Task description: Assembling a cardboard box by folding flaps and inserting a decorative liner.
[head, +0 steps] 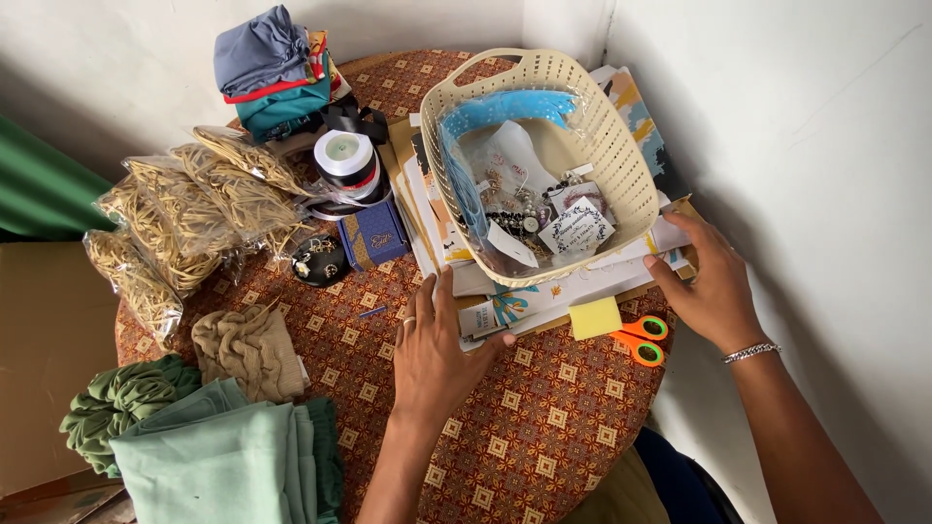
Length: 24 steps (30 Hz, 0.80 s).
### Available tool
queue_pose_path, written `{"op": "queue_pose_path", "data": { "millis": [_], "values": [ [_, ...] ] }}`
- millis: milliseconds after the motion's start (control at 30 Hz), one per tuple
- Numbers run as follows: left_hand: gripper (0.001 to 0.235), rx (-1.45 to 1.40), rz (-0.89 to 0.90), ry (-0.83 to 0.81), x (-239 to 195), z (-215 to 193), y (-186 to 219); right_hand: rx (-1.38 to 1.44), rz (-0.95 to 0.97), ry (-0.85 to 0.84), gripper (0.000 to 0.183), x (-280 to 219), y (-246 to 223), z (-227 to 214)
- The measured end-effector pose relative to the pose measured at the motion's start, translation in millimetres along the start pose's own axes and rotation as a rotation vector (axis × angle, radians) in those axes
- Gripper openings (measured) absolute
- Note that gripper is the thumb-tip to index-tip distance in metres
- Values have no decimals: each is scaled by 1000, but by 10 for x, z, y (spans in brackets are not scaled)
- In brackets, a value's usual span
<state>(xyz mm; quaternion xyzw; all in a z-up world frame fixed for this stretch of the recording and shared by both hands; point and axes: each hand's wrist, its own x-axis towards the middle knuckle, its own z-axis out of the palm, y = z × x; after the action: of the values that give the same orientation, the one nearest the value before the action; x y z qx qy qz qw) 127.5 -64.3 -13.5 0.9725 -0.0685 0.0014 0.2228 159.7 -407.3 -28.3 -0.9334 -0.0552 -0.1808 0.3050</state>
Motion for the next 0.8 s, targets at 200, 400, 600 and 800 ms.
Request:
{"op": "queue_pose_path", "data": {
  "millis": [200,400,600,800],
  "values": [
    [111,-181,0,53,173,-75,75,509,175,75,45,98,-214,2],
    [115,-560,0,9,283,-229,181,532,201,-126,68,374,-868,-273],
    [112,-742,-51,-22,307,-262,57,436,271,-146,58,563,-763,-188],
    [66,-807,-231,35,448,-258,0,478,457,-158,40,728,-805,-131]
  ]
}}
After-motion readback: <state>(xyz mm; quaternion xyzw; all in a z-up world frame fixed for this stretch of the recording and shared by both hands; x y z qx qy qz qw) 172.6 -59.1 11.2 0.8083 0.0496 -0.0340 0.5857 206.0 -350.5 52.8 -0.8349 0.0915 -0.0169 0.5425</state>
